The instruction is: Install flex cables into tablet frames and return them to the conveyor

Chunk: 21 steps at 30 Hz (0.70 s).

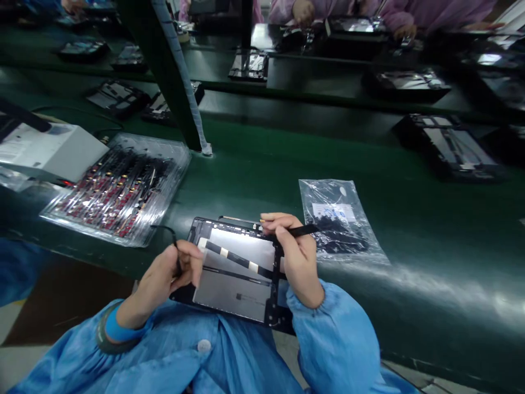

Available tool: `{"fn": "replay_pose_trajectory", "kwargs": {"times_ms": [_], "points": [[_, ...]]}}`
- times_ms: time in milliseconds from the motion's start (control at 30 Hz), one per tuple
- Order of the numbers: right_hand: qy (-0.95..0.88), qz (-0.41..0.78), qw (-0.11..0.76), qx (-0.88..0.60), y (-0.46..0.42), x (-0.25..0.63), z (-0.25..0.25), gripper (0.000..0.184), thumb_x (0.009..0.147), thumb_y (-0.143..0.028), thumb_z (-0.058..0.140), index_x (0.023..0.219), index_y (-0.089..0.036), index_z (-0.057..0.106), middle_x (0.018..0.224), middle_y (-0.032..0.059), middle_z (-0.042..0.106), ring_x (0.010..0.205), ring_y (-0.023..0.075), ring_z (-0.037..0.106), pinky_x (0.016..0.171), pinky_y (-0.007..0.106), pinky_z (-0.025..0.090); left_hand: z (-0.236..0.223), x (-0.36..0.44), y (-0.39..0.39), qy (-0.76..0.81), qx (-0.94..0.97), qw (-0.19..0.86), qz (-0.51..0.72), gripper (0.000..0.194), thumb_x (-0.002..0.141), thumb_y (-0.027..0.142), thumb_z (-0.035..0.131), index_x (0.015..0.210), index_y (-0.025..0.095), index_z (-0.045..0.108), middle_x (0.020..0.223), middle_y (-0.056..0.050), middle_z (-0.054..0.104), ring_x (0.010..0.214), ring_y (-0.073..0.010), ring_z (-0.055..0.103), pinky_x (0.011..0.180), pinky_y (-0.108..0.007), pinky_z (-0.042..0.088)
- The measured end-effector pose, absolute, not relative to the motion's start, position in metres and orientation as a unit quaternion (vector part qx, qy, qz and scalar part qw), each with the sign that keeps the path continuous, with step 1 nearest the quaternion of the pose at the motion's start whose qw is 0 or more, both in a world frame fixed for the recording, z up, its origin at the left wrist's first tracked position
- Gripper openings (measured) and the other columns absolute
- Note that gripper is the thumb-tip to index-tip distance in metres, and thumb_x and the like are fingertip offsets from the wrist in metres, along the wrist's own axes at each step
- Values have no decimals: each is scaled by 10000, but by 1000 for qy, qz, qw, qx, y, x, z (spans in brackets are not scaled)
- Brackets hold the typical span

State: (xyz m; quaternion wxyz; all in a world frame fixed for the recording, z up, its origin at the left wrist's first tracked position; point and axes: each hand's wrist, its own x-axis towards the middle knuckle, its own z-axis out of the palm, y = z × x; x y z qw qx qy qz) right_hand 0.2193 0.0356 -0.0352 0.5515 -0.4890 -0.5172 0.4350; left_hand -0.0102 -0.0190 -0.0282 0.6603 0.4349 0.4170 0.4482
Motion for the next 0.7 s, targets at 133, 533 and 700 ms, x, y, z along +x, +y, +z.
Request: {"fn": "replay_pose_trajectory", "kwargs": {"times_ms": [133,533,700], "points": [[-637,444,437,-454,20,199,-9,145,887,-315,572,934,-238,686,919,45,713,807,193,668,690,319,550,-18,2,-18,392,471,714,337,557,921,645,356,922,165,638,591,-8,571,423,-76,292,437,-223,250],[-776,191,453,-395,-3,171,-5,107,859,-111,571,845,-213,600,768,40,664,718,167,619,626,291,494,-22,5,-18,491,663,278,492,53,859,193,617,908,205,635,856,-49,654,828,-182,603,765,-294,463],[-844,72,395,-356,-8,168,-8,93,856,-117,567,843,-188,625,783,52,694,649,167,568,549,294,436,-21,6,-17,500,676,238,486,60,860,161,599,856,203,641,797,-40,664,786,-177,605,751,-305,461]]}}
